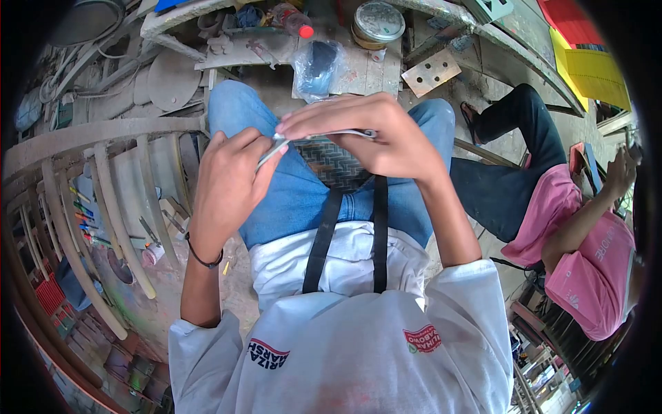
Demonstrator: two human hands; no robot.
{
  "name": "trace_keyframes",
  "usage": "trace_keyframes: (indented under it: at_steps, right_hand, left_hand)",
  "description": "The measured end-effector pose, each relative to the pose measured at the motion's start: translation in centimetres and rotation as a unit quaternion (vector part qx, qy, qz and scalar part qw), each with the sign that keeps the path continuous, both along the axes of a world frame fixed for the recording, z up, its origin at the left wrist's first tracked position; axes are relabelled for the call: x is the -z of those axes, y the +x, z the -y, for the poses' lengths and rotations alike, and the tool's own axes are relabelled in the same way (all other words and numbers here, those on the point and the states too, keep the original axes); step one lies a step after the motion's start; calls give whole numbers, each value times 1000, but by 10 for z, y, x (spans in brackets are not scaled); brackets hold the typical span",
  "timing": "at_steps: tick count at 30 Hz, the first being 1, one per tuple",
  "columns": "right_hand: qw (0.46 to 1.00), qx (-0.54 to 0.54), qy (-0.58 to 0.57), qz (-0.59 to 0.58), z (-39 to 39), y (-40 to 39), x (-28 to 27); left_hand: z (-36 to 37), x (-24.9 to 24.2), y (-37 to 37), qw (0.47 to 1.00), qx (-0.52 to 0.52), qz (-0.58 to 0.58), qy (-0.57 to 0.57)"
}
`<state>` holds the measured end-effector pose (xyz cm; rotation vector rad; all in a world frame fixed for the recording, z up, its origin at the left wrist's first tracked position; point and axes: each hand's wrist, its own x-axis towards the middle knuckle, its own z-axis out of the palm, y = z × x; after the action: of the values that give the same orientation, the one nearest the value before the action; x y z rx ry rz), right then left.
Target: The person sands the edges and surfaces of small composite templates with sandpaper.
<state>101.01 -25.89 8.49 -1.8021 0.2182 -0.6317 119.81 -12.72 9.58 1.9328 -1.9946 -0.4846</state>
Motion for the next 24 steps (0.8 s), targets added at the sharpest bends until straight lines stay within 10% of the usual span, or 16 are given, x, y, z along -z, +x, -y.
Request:
trace_keyframes:
  at_steps: [5,11,24]
  right_hand:
    - [977,-106,114,144,-16,8,-11]
    - [953,168,-246,52,-34,25,37]
    - [937,244,-235,82,-56,60,46]
  left_hand:
    - [0,4,14,998,11,-52,-25]
    - [14,2,30,992,-25,-126,14]
    - [9,14,49,981,-34,-190,-6]
